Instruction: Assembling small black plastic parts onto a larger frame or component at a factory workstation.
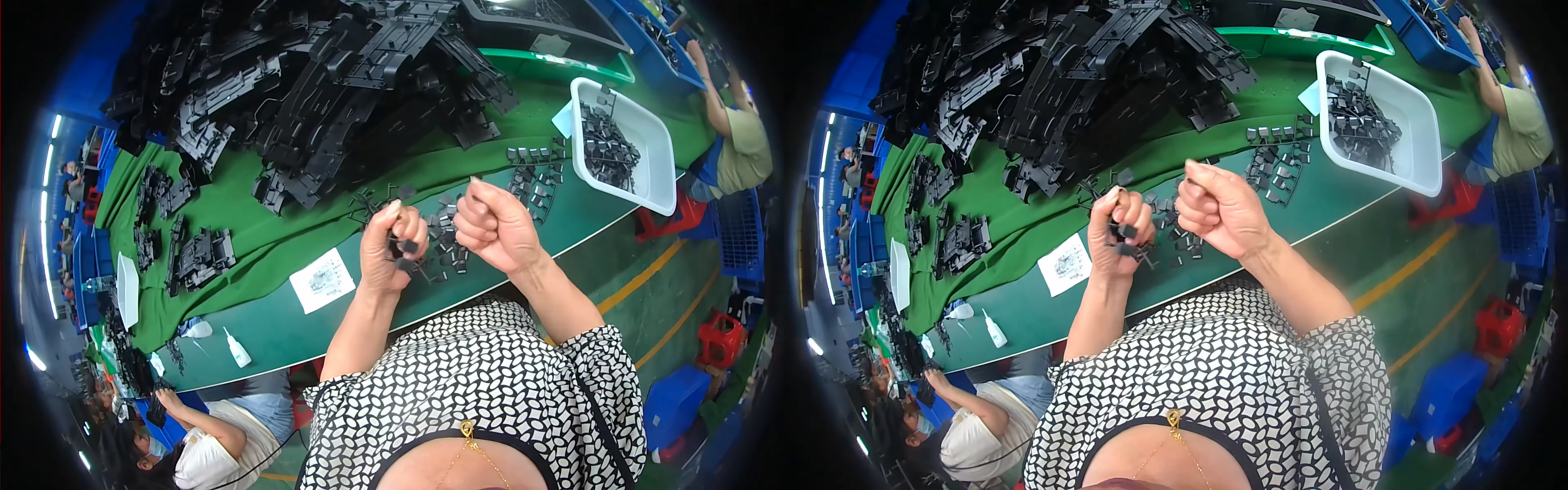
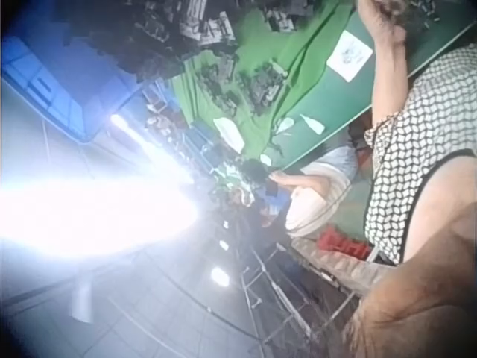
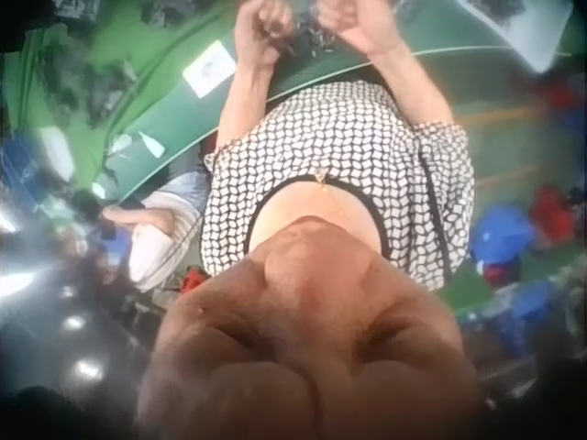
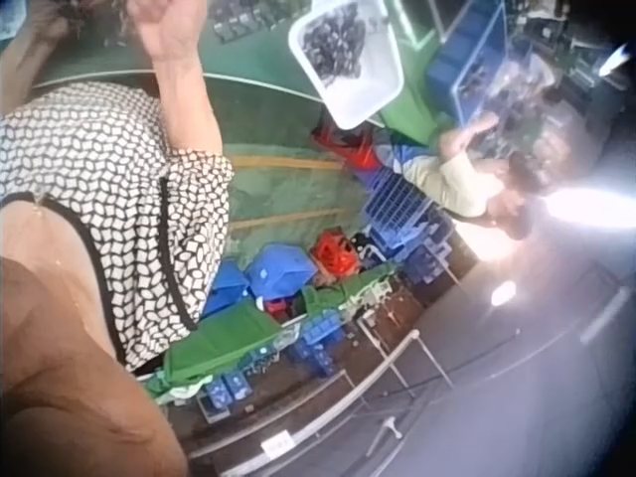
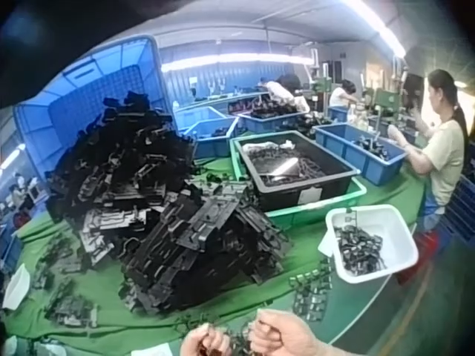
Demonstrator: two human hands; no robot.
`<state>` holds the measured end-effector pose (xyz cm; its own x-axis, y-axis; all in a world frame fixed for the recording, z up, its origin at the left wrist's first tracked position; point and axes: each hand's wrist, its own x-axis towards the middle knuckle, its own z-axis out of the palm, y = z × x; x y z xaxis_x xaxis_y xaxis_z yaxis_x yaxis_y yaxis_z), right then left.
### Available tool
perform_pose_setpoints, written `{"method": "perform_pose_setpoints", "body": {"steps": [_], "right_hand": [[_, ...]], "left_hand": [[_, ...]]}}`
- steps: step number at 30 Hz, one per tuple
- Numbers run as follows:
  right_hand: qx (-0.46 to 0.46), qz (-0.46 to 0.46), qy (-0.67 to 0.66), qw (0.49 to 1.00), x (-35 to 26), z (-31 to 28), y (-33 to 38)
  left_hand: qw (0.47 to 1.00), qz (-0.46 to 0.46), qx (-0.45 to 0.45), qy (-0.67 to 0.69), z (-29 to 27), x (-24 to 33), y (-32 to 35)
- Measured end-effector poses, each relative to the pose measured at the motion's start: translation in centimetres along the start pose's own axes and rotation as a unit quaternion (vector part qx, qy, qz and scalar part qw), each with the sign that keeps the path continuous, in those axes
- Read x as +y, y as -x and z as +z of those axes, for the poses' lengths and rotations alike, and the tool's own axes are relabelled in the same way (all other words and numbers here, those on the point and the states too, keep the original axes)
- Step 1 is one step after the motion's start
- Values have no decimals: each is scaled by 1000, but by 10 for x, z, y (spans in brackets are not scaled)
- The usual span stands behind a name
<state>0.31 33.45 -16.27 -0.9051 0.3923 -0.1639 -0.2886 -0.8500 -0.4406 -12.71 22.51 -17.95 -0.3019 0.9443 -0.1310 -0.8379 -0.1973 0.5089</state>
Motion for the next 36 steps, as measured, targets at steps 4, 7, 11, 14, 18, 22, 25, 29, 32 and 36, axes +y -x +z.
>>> {"method": "perform_pose_setpoints", "body": {"steps": [4, 7, 11, 14, 18, 22, 25, 29, 32, 36], "right_hand": [[63, 44, 123, 989, -3, 5, -8], [44, 63, 241, 968, -5, 0, -10], [-19, -3, 353, 935, -1, 15, -8], [-21, -7, 375, 927, 2, 13, -7], [-16, 23, 314, 949, 9, 6, -5], [14, 15, 223, 975, 17, 17, -2], [-7, 16, -112, 994, 22, -14, -12], [38, 28, 12, 999, 18, -12, -8], [63, 99, 156, 981, 21, -1, -4], [50, 65, 326, 942, 25, 3, 0]], "left_hand": [[990, -29, -3, -138, 2, -8, 1], [990, -45, 8, -136, 3, -8, 3], [986, -84, 52, -133, 4, -9, 7], [969, -71, 107, -212, 11, -11, 5], [972, -28, 112, -205, 18, -14, 5], [988, -18, 47, -147, 6, -16, 5], [1000, 18, 19, 16, 1, -10, 1], [990, 53, 110, -64, 4, -3, -2], [967, 87, 196, -136, 5, -6, -4], [948, 115, 230, -189, 13, -6, -1]]}}
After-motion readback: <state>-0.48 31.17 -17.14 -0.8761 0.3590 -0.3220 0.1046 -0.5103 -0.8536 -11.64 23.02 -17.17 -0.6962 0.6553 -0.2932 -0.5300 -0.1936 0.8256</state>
